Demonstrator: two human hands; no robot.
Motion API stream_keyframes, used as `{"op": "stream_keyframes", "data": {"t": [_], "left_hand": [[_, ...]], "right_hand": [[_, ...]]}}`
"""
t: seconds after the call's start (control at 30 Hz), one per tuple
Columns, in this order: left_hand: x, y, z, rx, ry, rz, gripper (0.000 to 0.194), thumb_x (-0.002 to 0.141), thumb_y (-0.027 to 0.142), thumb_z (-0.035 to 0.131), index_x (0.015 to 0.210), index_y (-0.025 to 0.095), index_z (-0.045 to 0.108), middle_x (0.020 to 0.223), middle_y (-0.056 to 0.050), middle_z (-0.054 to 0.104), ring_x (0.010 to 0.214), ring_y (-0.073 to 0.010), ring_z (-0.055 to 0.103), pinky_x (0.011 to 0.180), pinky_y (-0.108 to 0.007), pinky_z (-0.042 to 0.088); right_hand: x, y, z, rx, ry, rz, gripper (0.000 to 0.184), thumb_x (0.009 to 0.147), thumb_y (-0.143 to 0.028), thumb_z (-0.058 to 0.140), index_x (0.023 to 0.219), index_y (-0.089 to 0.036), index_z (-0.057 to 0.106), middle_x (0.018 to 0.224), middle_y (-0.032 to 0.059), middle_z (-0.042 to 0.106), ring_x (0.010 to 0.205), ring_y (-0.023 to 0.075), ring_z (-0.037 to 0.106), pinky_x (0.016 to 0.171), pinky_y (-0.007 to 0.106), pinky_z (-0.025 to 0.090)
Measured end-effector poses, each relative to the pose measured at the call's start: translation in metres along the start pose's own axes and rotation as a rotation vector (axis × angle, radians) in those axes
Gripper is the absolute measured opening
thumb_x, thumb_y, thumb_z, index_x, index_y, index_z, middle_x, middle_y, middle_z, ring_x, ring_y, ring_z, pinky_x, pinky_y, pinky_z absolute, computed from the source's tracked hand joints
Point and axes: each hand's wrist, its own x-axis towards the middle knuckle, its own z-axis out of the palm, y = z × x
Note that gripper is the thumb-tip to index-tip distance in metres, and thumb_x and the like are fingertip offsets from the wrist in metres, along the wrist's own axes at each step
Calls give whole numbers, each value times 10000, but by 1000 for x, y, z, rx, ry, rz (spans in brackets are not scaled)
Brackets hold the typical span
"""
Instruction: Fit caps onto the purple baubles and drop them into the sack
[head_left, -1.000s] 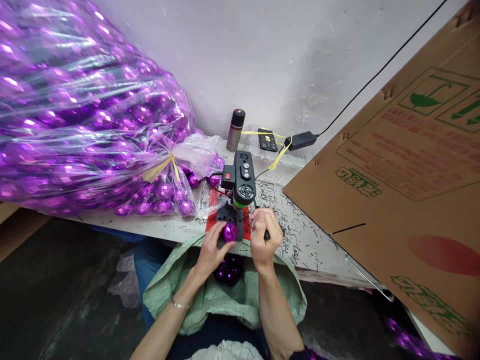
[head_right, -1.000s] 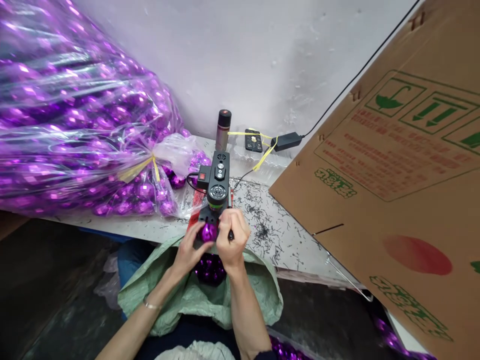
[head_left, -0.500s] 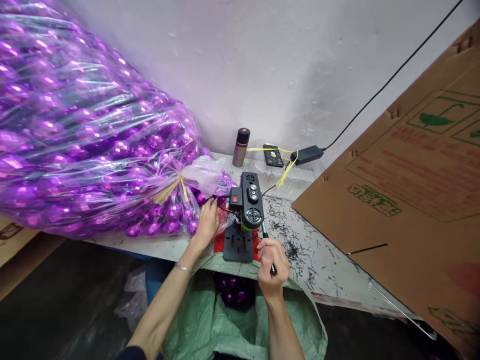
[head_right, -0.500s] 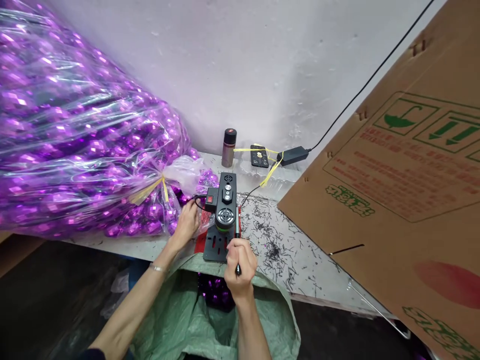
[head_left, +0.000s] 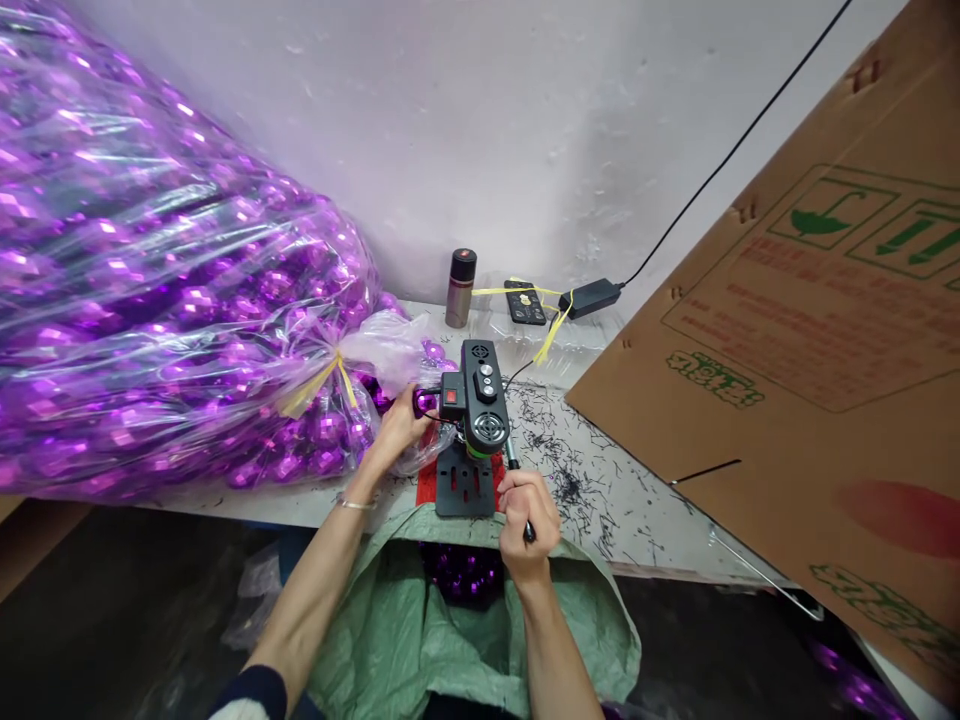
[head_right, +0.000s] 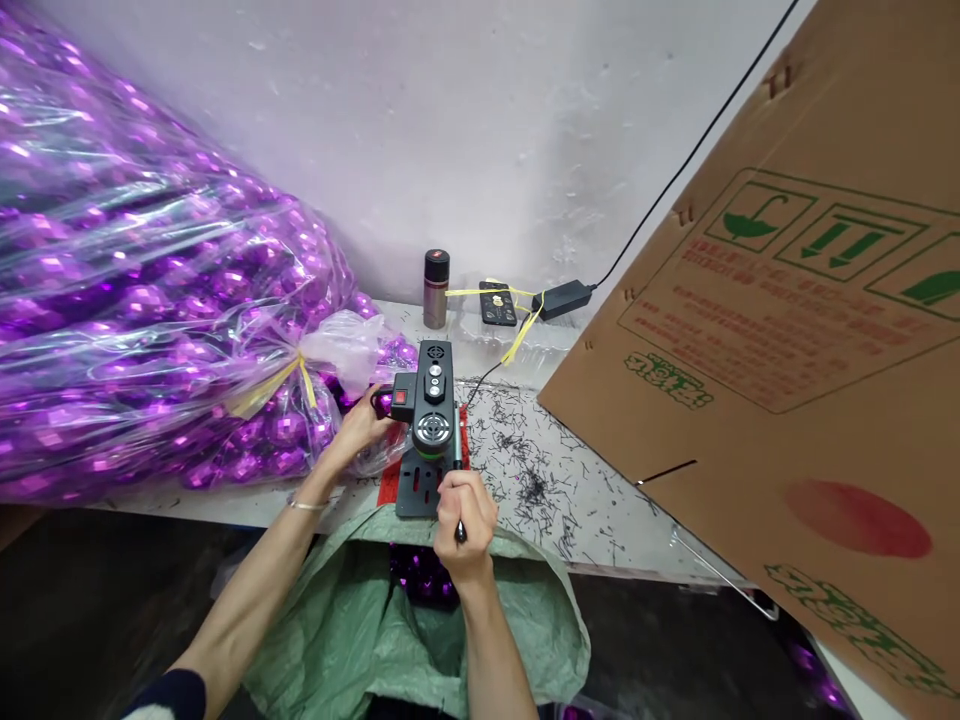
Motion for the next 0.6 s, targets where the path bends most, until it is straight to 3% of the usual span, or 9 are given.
{"op": "stream_keyframes", "data": {"t": [0.07,0.17,0.23,0.33,0.47,0.6], "left_hand": [[-26,1,-15,-40,-6,-68,661,795,469,754,1333,137,561,1155,-160,726,969,-301,720,899,-437,564],[-71,5,-29,-325,13,-162,742,774,538,767,1378,175,537,1223,-129,717,1004,-270,726,899,-406,590],[-100,10,-27,-569,22,-249,716,783,568,754,1352,179,565,1253,-123,712,1056,-266,723,888,-378,605],[-129,18,-10,-839,-21,-420,660,798,620,732,1255,158,621,1186,-140,740,1001,-267,747,854,-381,625],[-138,24,19,-964,-32,-516,617,794,627,739,1197,174,627,1119,-135,760,940,-249,764,847,-383,633],[-132,24,32,-964,-54,-528,592,810,594,720,1227,185,624,1132,-130,758,927,-228,762,804,-347,630]], "right_hand": [[1,1,-1,3,-16,-11,303,941,-40,422,707,-229,460,676,-16,520,642,126,561,559,261,433],[1,4,-3,13,-38,-31,294,947,-43,426,720,-228,456,690,-16,524,643,118,552,561,251,428],[1,5,-3,19,-43,-46,286,951,-52,431,727,-227,459,696,-15,527,646,118,553,561,249,426],[1,6,-3,22,-37,-54,285,956,-66,429,725,-229,460,700,-12,534,643,121,553,566,254,426],[1,7,-4,27,-65,-55,290,950,-68,428,713,-230,468,700,-7,549,641,125,560,573,259,431],[-1,11,-5,31,-75,-98,278,933,-57,430,728,-227,510,695,-1,566,645,132,574,569,263,434]]}}
